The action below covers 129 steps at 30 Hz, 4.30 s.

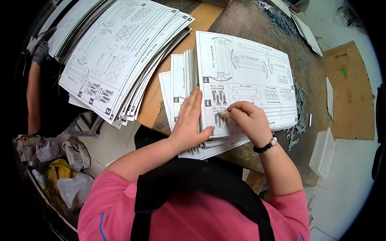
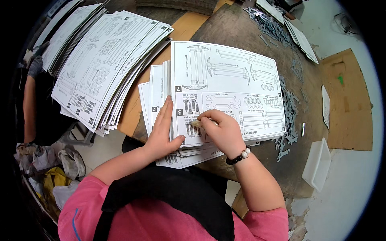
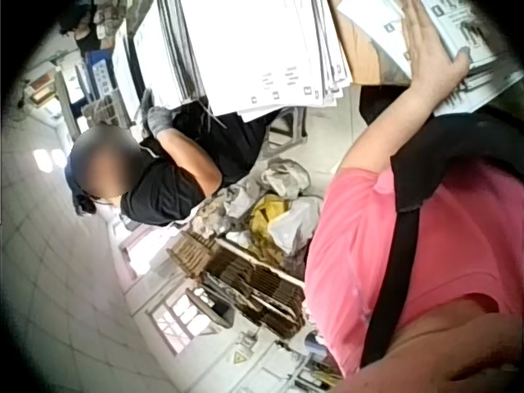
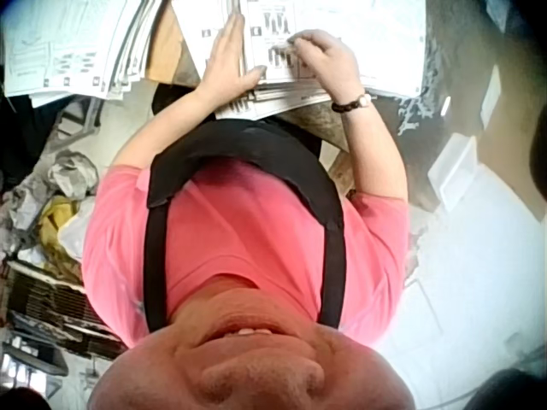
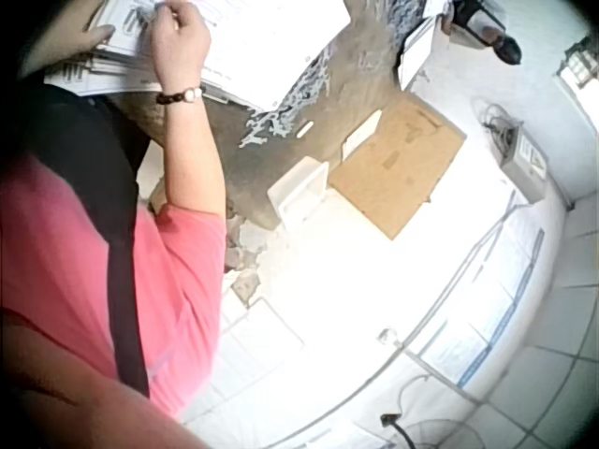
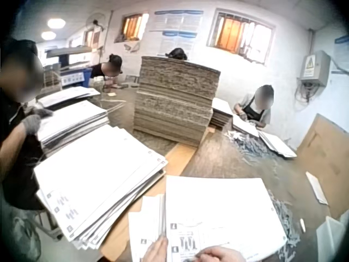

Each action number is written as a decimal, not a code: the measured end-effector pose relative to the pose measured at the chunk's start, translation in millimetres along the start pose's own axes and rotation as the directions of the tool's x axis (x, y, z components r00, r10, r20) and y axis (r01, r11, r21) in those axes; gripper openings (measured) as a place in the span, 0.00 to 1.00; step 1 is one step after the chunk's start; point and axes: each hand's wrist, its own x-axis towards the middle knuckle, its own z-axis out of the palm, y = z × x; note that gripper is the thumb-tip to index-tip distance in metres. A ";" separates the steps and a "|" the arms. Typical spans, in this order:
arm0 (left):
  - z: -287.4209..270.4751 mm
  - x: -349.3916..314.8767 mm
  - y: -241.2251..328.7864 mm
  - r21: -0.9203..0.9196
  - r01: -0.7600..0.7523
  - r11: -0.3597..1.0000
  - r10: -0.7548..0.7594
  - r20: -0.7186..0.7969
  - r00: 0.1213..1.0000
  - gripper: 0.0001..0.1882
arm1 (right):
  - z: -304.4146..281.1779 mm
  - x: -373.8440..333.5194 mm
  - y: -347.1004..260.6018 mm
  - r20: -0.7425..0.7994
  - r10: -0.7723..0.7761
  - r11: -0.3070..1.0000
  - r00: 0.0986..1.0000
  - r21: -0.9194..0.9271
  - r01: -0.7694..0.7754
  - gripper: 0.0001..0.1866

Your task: The person repeatedly rubs a small eraser over printed areas on a stack of flat paper sheets, then flips each sheet to continue erasing. The person works at a table in a workshop with other workers nearby.

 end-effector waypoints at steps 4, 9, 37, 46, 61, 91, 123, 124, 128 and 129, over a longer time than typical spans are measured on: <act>2.4 -0.1 1.4 -0.020 0.023 1.000 -0.023 0.011 1.000 0.48 | -4.1 10.6 0.6 0.066 0.122 0.992 0.990 0.030 -0.124 0.10; 11.1 -2.2 -5.1 -0.030 0.006 1.000 -0.007 -0.037 0.999 0.46 | 25.6 -6.9 -27.0 0.368 -0.518 0.265 0.772 -0.789 0.554 0.07; -5.3 -4.5 12.9 0.132 -0.113 0.985 0.113 0.011 0.994 0.49 | -10.6 -19.7 3.2 -0.038 -0.077 0.996 0.996 -0.051 0.075 0.09; 5.4 -7.2 11.6 0.305 -0.239 0.922 0.241 0.031 0.970 0.48 | -10.4 -16.7 15.3 0.128 0.183 0.970 0.975 0.141 -0.201 0.10; 2.7 -5.6 15.8 0.357 -0.232 0.905 0.236 0.033 0.971 0.46 | -15.3 -24.0 24.0 -0.041 -0.127 0.987 0.991 -0.103 0.122 0.10; 7.1 2.4 71.2 0.557 -0.507 0.658 0.432 0.273 0.860 0.22 | 21.5 -98.5 93.2 0.170 -0.506 0.862 0.846 0.108 0.495 0.07; -42.2 14.3 29.2 0.324 -0.056 0.945 0.067 -0.022 0.998 0.43 | -16.6 -53.7 20.7 -0.069 -0.502 0.864 0.862 0.016 0.504 0.10; -29.7 16.4 26.6 0.299 -0.033 0.954 0.054 -0.062 0.997 0.44 | -17.0 -45.9 14.0 -0.065 -0.396 0.914 0.916 0.062 0.400 0.09; 5.4 17.1 8.6 0.064 0.105 0.992 -0.099 -0.089 0.991 0.46 | -10.0 -0.6 -2.6 -0.150 -0.270 0.952 0.951 0.106 0.287 0.09; 8.2 16.6 5.7 -0.003 0.132 0.991 -0.131 -0.083 0.988 0.46 | -7.9 10.2 -6.1 -0.136 -0.218 0.966 0.966 0.108 0.234 0.09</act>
